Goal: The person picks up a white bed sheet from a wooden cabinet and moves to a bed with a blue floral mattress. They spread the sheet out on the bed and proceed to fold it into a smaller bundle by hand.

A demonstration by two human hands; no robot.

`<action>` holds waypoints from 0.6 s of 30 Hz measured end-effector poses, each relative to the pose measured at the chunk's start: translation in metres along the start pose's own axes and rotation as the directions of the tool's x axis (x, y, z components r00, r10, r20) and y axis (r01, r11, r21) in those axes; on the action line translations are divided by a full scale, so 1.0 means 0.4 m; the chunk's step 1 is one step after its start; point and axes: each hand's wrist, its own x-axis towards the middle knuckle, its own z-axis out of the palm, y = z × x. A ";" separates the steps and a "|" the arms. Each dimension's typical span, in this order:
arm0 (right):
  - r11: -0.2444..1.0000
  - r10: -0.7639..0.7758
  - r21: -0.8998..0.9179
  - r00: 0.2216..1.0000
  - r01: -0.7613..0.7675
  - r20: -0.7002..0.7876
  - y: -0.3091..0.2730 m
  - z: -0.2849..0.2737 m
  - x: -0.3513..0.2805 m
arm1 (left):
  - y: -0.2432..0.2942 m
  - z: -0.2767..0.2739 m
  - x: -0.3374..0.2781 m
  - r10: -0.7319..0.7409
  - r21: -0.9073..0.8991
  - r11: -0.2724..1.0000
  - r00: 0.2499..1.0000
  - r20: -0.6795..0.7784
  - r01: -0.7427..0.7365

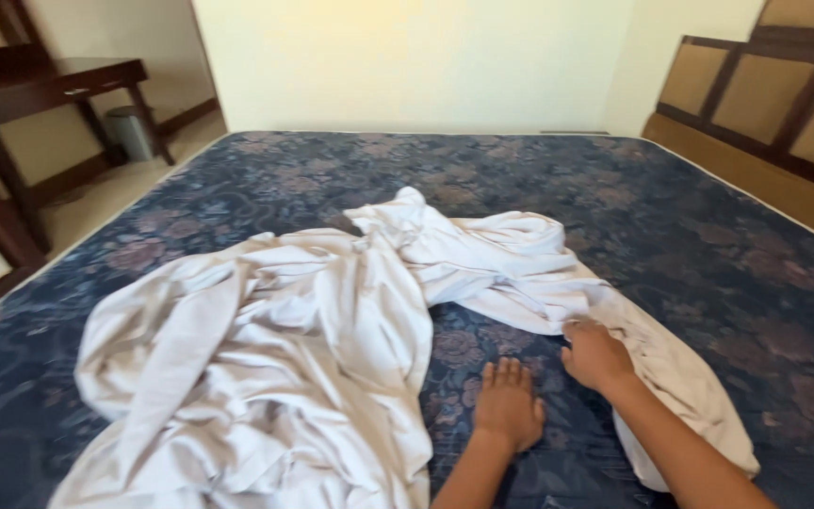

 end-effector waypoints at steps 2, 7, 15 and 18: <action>0.998 -0.046 0.044 0.998 0.048 -0.048 -0.076 0.011 0.008 | -0.081 -0.044 -0.018 -0.060 0.052 0.997 0.998 -0.034 0.062; 0.975 -0.161 0.143 0.983 0.172 -0.085 -0.246 0.008 0.046 | -0.226 -0.176 -0.068 -0.196 0.093 0.974 0.973 -0.120 0.208; 0.946 -0.317 0.028 0.937 0.324 -0.145 -0.368 -0.005 0.163 | -0.356 -0.254 -0.034 -0.279 0.072 0.951 0.935 -0.219 0.300; 0.941 -0.331 0.012 0.930 0.337 -0.160 -0.381 -0.003 0.227 | -0.378 -0.275 0.009 -0.282 0.039 0.951 0.916 -0.286 0.305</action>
